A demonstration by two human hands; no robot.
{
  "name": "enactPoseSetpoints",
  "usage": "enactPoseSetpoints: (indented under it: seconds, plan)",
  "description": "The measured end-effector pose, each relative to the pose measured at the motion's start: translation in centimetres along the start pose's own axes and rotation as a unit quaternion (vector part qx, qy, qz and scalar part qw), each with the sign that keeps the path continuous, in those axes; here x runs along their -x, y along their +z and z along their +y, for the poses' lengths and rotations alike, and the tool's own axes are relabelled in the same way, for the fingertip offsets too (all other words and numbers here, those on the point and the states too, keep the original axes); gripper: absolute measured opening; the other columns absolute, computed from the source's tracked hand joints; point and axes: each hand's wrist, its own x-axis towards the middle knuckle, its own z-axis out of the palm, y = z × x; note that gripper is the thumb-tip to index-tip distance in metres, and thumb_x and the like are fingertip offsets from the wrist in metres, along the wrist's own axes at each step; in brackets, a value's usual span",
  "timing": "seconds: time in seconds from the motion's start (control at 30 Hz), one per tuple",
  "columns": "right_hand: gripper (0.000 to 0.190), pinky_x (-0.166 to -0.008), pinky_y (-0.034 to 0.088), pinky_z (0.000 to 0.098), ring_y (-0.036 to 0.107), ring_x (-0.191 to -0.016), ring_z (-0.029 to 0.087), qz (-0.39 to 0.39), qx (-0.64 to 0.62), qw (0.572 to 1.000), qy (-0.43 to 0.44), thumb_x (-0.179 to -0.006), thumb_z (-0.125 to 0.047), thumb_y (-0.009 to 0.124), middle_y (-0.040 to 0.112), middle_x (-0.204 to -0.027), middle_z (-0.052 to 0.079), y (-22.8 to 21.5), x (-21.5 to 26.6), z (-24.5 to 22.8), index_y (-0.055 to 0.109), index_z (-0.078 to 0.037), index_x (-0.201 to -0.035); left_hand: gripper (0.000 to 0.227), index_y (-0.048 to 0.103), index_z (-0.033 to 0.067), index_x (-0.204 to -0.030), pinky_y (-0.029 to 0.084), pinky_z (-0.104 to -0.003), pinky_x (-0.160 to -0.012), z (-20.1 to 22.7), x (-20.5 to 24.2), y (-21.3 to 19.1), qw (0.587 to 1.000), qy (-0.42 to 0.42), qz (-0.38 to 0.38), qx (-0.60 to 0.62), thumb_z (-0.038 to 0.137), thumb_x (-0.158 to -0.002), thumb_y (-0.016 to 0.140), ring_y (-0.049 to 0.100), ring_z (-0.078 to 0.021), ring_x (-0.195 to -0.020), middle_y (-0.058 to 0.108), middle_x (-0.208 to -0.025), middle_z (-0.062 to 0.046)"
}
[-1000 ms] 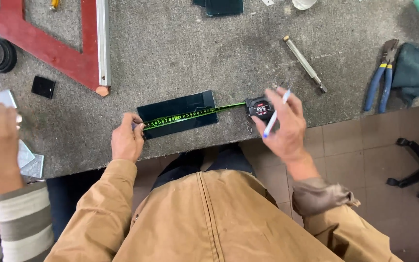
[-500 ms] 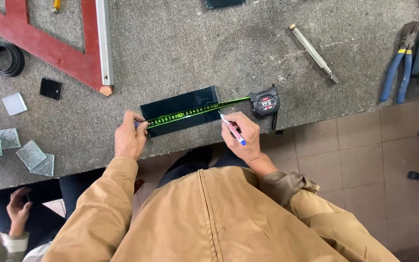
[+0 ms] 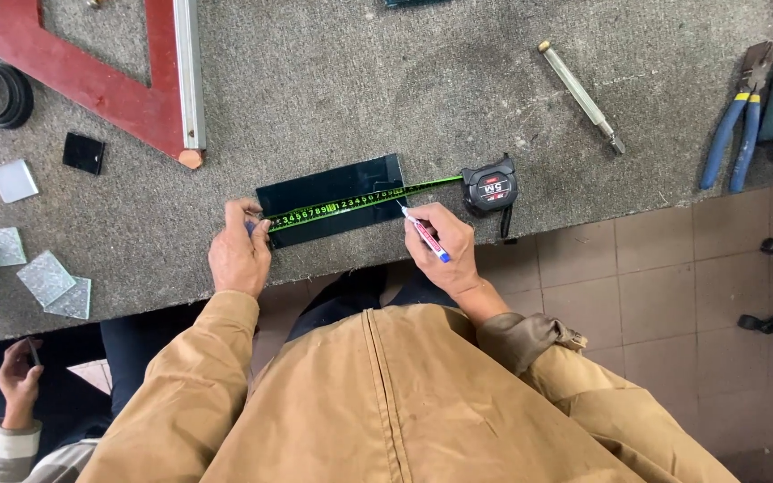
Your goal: Measuring a small glass panel with a tape measure, marking it with a pen, and using a glass cutter to score and break the piece.
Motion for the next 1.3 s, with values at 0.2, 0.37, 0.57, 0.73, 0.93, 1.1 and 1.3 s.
enactPoseSetpoints:
  seconds: [0.2, 0.37, 0.57, 0.73, 0.93, 1.1, 1.3]
  plan:
    - [0.009, -0.064, 0.061, 0.0371, 0.073, -0.064, 0.031, -0.004, 0.005, 1.000, 0.001, -0.096, 0.003, 0.079, 0.077, -0.084, 0.016, 0.0, -0.1, 0.1, 0.081, -0.005, -0.102, 0.014, 0.052, 0.0263, -0.132, 0.058, -0.063, -0.094, 0.1, -0.2, 0.2, 1.000, -0.004, 0.008, -0.023, 0.030, -0.121, 0.058, 0.078, -0.0452, -0.102, 0.082, -0.109, -0.007]
    - [0.009, -0.065, 0.061, 0.0366, 0.075, -0.067, 0.034, -0.007, 0.004, 1.000, -0.001, -0.096, 0.002, 0.079, 0.076, -0.084, 0.016, 0.0, -0.2, 0.2, 0.081, -0.005, -0.102, 0.013, 0.051, 0.0258, -0.132, 0.058, -0.064, -0.095, 0.0, -0.3, 0.2, 0.999, -0.003, -0.004, -0.044, 0.033, -0.122, 0.053, 0.078, -0.0464, -0.104, 0.082, -0.114, -0.009]
    - [0.009, -0.065, 0.061, 0.0358, 0.075, -0.068, 0.033, -0.007, 0.004, 1.000, 0.001, -0.097, 0.002, 0.079, 0.076, -0.084, 0.015, 0.3, 0.2, 1.1, 0.080, -0.005, -0.102, 0.015, 0.047, 0.0248, -0.133, 0.056, -0.067, -0.097, 0.2, -0.6, 0.0, 0.999, -0.014, -0.029, -0.042, 0.031, -0.120, 0.052, 0.076, -0.0507, -0.108, 0.081, -0.119, -0.013]
    - [0.011, -0.064, 0.061, 0.0355, 0.076, -0.068, 0.031, -0.010, 0.014, 1.000, -0.003, -0.096, 0.000, 0.079, 0.078, -0.085, 0.014, 0.2, 0.1, 1.2, 0.082, -0.007, -0.104, 0.015, 0.046, 0.0244, -0.132, 0.055, -0.069, -0.096, 0.2, -0.7, 0.0, 0.998, -0.018, -0.036, -0.039, 0.032, -0.120, 0.051, 0.076, -0.0524, -0.108, 0.081, -0.121, -0.014]
    - [0.016, -0.073, 0.064, 0.0369, 0.082, -0.083, 0.023, -0.004, -0.006, 1.000, -0.015, -0.104, -0.002, 0.073, 0.084, -0.098, 0.012, -2.7, -0.6, -2.9, 0.081, -0.007, -0.116, 0.016, 0.047, 0.0241, -0.133, 0.056, -0.066, -0.095, 0.0, -0.4, -0.1, 0.999, -0.030, -0.031, -0.016, 0.031, -0.120, 0.052, 0.076, -0.0486, -0.107, 0.081, -0.115, -0.012]
    - [0.030, -0.106, 0.054, 0.0484, 0.070, -0.122, 0.038, 0.003, 0.213, 0.967, -0.140, -0.106, -0.015, 0.075, 0.076, -0.129, 0.015, -6.1, -2.7, -2.8, 0.075, -0.007, -0.134, 0.018, 0.049, 0.0232, -0.136, 0.058, -0.066, -0.093, 0.6, 0.1, -0.2, 0.998, -0.062, -0.015, -0.025, 0.032, -0.121, 0.051, 0.077, -0.0481, -0.104, 0.081, -0.112, -0.013]
    - [0.070, -0.117, 0.049, 0.0598, 0.062, -0.137, 0.048, -0.070, 0.306, 0.939, -0.140, -0.080, -0.018, 0.096, 0.072, -0.144, 0.019, -10.1, -4.8, 1.7, 0.069, -0.008, -0.144, 0.021, 0.055, 0.0325, -0.135, 0.065, -0.051, -0.096, -0.6, -0.8, 1.7, 0.990, -0.050, -0.030, -0.132, 0.047, -0.121, 0.046, 0.082, -0.0327, -0.109, 0.082, -0.120, -0.002]
